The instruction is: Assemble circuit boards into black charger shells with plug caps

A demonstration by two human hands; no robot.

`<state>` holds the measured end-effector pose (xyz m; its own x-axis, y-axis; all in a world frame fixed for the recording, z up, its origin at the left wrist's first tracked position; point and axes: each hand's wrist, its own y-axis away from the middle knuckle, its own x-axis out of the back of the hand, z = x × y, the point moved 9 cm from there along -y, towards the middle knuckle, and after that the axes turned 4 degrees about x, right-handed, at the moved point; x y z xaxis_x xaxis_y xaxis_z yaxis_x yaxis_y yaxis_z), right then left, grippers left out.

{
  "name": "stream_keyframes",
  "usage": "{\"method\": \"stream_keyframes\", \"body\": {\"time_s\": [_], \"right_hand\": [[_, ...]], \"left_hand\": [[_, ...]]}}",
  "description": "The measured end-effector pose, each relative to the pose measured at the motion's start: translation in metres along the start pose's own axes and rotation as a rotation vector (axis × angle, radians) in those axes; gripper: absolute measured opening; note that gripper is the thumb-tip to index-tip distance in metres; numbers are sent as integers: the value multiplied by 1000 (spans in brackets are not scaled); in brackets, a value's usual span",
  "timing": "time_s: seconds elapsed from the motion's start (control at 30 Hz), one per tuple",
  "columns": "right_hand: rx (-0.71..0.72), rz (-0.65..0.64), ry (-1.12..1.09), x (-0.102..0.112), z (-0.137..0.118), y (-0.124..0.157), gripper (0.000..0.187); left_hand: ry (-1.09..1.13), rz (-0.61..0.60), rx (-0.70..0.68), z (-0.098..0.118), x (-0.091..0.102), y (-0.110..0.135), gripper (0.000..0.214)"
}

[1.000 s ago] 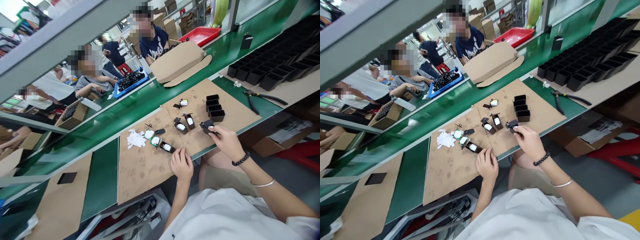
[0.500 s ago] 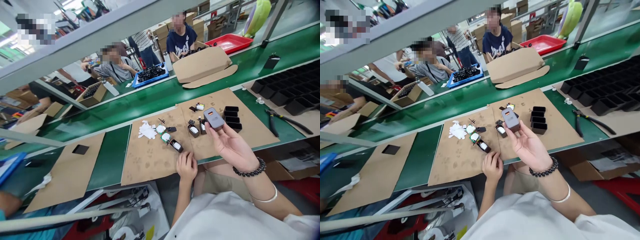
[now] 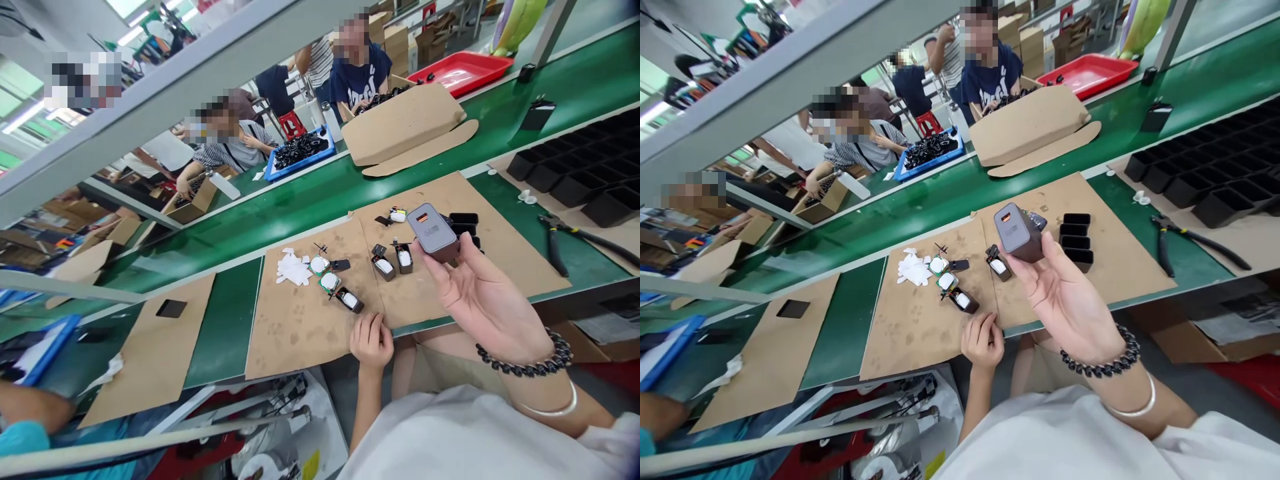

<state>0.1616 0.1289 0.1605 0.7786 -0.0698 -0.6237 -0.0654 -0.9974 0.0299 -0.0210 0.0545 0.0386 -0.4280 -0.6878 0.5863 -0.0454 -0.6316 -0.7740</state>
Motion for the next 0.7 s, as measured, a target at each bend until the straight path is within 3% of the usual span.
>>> {"method": "stream_keyframes", "body": {"time_s": [0.1, 0.2, 0.3, 0.33, 0.47, 0.57, 0.7], "right_hand": [[21, -72, 61, 4, -5, 0, 29], [29, -106, 142, 18, -13, -22, 31], [68, -48, 403, 40, -37, -82, 33], [81, -16, 565, 46, -46, -109, 34], [62, 66, 856, 59, -64, -221, 27], [50, 96, 1134, 63, -52, -281, 39], [111, 19, 1488, 56, -19, -317, 39]], "left_hand": [[-14, 13, -14, 1, 1, 1, 24], [-28, 13, -21, 1, 1, 2, 24], [-38, 5, -28, 1, -1, 4, 25], [-44, 4, -27, 1, -1, 5, 25], [-71, 8, -6, 2, -4, 9, 27], [-93, 5, 9, 3, -6, 12, 28], [-139, 19, 18, 2, -6, 15, 31]]}}
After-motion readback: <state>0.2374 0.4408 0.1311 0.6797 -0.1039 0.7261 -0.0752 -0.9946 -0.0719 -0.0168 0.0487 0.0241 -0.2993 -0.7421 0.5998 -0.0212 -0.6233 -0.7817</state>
